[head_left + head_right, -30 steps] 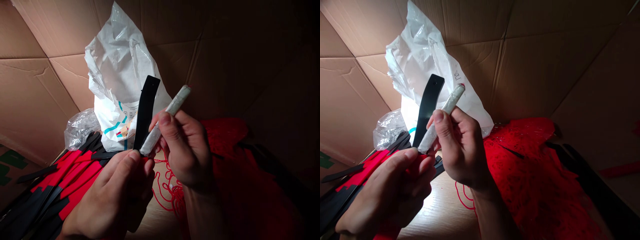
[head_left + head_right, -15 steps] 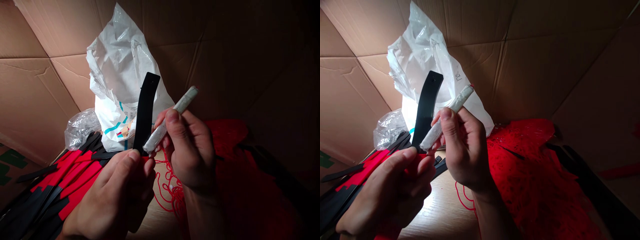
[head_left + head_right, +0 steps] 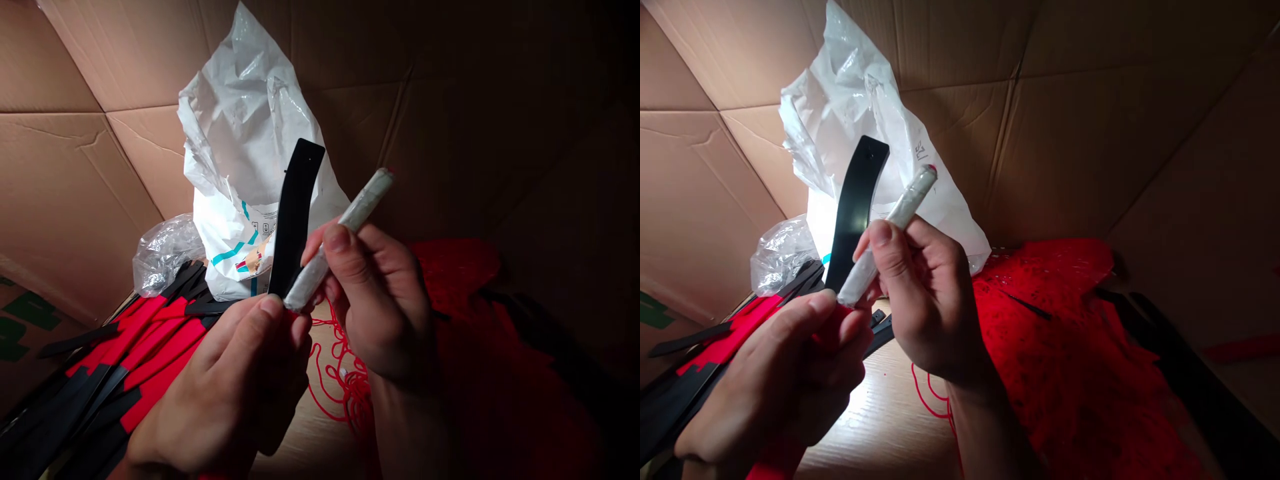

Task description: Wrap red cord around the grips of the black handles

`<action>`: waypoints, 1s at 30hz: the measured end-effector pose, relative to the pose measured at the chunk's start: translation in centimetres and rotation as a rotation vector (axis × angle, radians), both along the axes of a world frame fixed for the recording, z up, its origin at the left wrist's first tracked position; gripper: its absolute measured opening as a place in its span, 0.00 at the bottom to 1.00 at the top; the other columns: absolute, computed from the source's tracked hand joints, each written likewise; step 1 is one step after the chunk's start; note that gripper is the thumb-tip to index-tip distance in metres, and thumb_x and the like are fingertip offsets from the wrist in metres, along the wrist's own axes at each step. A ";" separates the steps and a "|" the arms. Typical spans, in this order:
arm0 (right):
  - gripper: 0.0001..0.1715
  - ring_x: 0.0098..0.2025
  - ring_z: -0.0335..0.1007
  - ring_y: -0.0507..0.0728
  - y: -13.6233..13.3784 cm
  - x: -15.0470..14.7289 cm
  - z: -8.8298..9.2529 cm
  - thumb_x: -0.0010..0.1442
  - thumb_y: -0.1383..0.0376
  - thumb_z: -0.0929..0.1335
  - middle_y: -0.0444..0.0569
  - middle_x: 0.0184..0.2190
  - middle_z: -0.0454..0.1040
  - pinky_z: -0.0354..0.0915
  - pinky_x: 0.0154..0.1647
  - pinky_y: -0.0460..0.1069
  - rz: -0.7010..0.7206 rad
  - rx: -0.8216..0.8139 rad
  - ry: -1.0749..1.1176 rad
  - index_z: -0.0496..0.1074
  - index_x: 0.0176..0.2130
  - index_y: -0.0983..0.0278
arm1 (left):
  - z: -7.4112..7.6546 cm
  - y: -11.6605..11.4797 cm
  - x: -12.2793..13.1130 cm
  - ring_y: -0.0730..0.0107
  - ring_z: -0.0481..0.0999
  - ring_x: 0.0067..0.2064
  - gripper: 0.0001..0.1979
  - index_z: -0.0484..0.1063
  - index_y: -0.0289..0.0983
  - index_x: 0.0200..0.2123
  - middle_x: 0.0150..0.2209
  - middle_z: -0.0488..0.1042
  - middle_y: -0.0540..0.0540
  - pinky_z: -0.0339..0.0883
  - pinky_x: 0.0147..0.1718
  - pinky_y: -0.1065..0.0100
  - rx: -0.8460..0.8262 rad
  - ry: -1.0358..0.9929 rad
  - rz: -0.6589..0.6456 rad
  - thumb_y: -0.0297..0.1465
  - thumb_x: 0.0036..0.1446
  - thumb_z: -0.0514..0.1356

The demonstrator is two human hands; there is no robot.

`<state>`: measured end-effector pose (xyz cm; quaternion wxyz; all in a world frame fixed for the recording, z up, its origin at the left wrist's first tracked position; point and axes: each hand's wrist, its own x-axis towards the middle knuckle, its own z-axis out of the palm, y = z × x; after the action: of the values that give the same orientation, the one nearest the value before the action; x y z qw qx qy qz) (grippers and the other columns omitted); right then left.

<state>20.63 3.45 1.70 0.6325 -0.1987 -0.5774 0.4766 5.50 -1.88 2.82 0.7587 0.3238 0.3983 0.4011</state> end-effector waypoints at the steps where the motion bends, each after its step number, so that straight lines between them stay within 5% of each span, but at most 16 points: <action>1: 0.16 0.24 0.67 0.51 0.0 0.0 0.0 0.74 0.53 0.71 0.39 0.24 0.65 0.68 0.26 0.47 -0.020 -0.006 0.025 0.77 0.37 0.60 | 0.0 0.0 0.0 0.80 0.51 0.19 0.22 0.65 0.38 0.30 0.21 0.60 0.55 0.48 0.16 0.80 0.008 -0.003 -0.010 0.46 0.73 0.52; 12: 0.17 0.25 0.67 0.50 -0.1 -0.4 -0.2 0.75 0.53 0.70 0.41 0.24 0.69 0.68 0.27 0.47 -0.140 0.025 0.031 0.78 0.37 0.60 | -0.4 0.0 -0.2 0.79 0.50 0.20 0.23 0.64 0.39 0.31 0.20 0.55 0.58 0.48 0.17 0.79 0.014 -0.034 -0.042 0.50 0.71 0.56; 19: 0.17 0.25 0.69 0.51 -0.3 -0.4 0.0 0.74 0.52 0.71 0.41 0.24 0.66 0.69 0.25 0.47 -0.069 -0.015 -0.020 0.77 0.37 0.59 | -0.2 0.2 -0.4 0.80 0.51 0.18 0.23 0.66 0.39 0.31 0.20 0.58 0.57 0.49 0.17 0.78 0.012 -0.024 -0.030 0.51 0.70 0.56; 30: 0.18 0.23 0.65 0.51 -0.3 -0.5 -0.2 0.72 0.49 0.71 0.40 0.23 0.63 0.68 0.22 0.46 -0.152 -0.017 0.031 0.77 0.37 0.59 | -0.8 0.3 -0.5 0.78 0.56 0.18 0.24 0.69 0.39 0.37 0.23 0.66 0.53 0.49 0.15 0.77 0.039 -0.054 -0.098 0.54 0.68 0.59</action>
<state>20.11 3.16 1.52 0.6741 -0.2400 -0.5467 0.4349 4.95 -1.62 2.06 0.7815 0.3466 0.3534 0.3797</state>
